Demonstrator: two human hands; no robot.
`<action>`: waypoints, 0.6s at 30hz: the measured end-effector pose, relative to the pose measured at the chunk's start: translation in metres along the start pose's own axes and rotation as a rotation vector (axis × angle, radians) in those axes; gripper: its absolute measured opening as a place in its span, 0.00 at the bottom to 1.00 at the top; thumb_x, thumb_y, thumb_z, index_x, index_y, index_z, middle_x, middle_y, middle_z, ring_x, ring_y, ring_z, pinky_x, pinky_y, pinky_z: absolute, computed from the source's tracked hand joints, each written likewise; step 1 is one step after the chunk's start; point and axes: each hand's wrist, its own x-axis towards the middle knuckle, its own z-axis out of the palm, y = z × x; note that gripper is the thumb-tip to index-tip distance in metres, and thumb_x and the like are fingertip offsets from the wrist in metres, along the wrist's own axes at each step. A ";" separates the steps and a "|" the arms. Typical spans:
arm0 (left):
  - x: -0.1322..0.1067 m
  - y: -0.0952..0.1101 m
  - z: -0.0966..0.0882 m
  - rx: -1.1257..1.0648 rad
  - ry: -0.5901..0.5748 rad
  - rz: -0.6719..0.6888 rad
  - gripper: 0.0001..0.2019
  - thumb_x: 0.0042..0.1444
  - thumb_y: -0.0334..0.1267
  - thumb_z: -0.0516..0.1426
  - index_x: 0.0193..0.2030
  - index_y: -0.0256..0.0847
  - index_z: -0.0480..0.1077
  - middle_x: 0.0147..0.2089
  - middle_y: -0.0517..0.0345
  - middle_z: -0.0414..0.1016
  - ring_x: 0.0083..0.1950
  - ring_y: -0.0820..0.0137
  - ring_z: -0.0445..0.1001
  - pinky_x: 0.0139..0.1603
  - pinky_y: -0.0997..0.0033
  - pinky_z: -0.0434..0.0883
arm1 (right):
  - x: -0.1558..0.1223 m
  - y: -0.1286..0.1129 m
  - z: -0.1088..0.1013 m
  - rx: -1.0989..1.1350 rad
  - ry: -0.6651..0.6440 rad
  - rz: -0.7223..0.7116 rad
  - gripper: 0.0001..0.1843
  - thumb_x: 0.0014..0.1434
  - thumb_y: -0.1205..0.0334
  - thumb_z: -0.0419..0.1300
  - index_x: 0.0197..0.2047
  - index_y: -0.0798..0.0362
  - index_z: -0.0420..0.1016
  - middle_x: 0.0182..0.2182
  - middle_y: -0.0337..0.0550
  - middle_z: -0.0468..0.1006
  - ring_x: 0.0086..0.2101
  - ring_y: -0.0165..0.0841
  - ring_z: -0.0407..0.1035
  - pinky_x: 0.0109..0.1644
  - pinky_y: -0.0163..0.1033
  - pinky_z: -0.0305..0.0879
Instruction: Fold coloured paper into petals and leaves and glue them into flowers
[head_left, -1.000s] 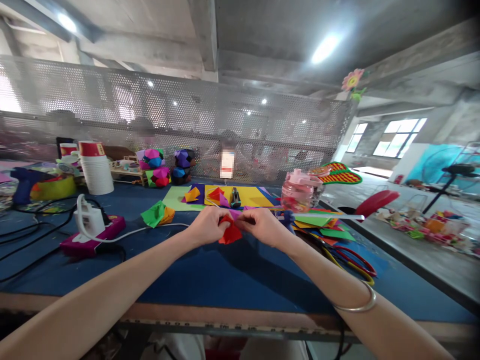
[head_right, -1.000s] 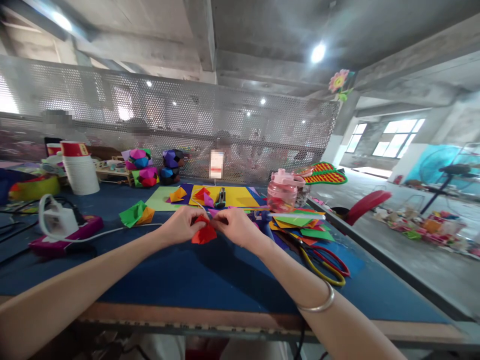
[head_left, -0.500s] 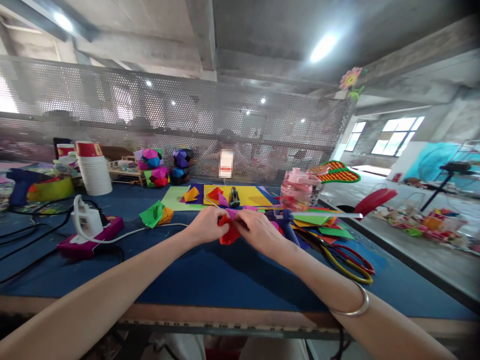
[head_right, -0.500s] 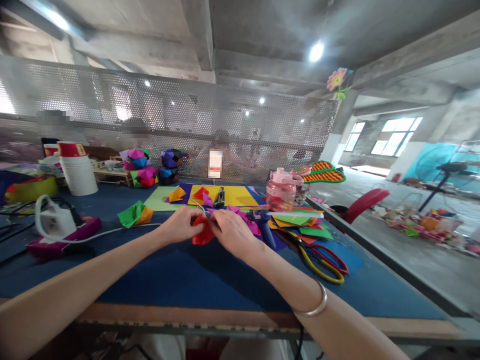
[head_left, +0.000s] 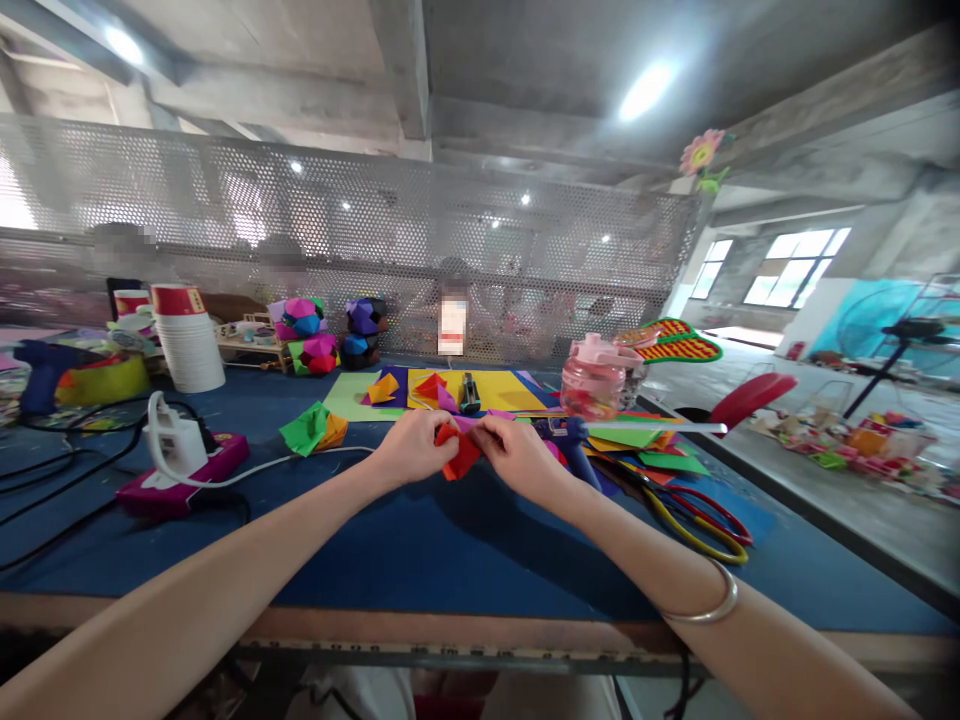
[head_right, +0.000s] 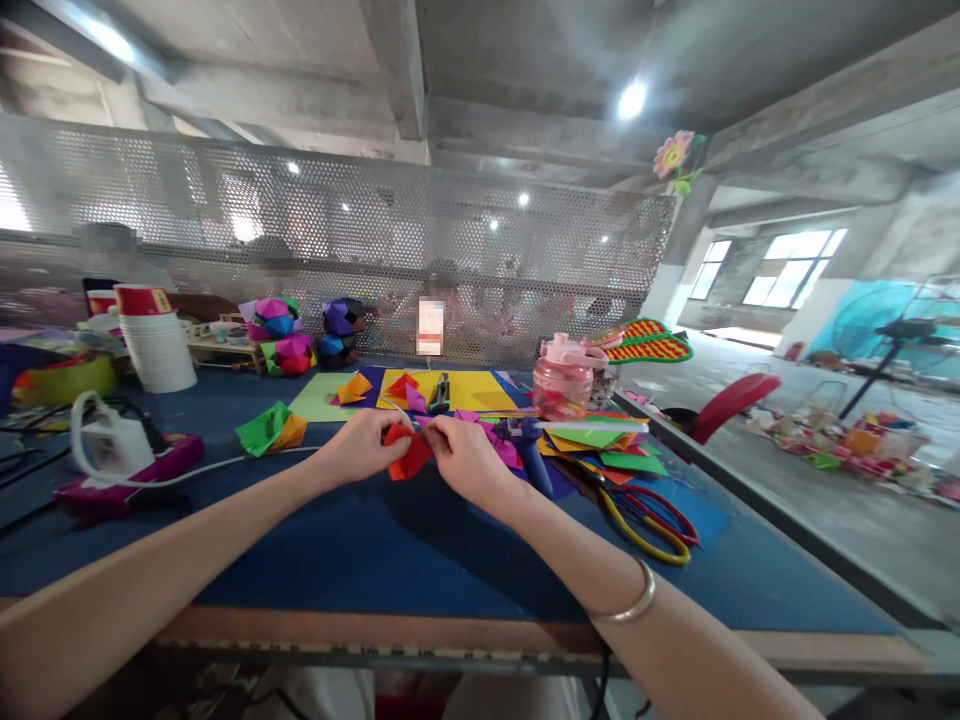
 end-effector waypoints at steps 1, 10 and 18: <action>0.000 0.001 0.000 0.031 0.006 -0.011 0.07 0.47 0.31 0.54 0.29 0.37 0.74 0.23 0.61 0.72 0.25 0.74 0.65 0.27 0.75 0.58 | 0.000 0.000 0.000 0.027 -0.004 0.017 0.12 0.64 0.64 0.52 0.31 0.54 0.72 0.26 0.41 0.75 0.27 0.31 0.67 0.31 0.35 0.55; -0.002 0.006 0.003 0.136 0.053 0.022 0.07 0.48 0.30 0.54 0.30 0.39 0.74 0.28 0.57 0.76 0.30 0.69 0.72 0.32 0.73 0.64 | -0.002 0.000 0.003 0.156 0.012 0.055 0.06 0.58 0.62 0.58 0.32 0.54 0.74 0.28 0.42 0.79 0.28 0.32 0.70 0.31 0.34 0.60; -0.003 0.005 0.008 0.098 0.059 0.028 0.07 0.51 0.30 0.54 0.31 0.39 0.74 0.28 0.57 0.77 0.30 0.69 0.73 0.33 0.73 0.65 | -0.003 -0.002 0.004 0.027 0.050 0.035 0.04 0.56 0.66 0.58 0.31 0.53 0.73 0.27 0.41 0.77 0.27 0.31 0.69 0.31 0.34 0.58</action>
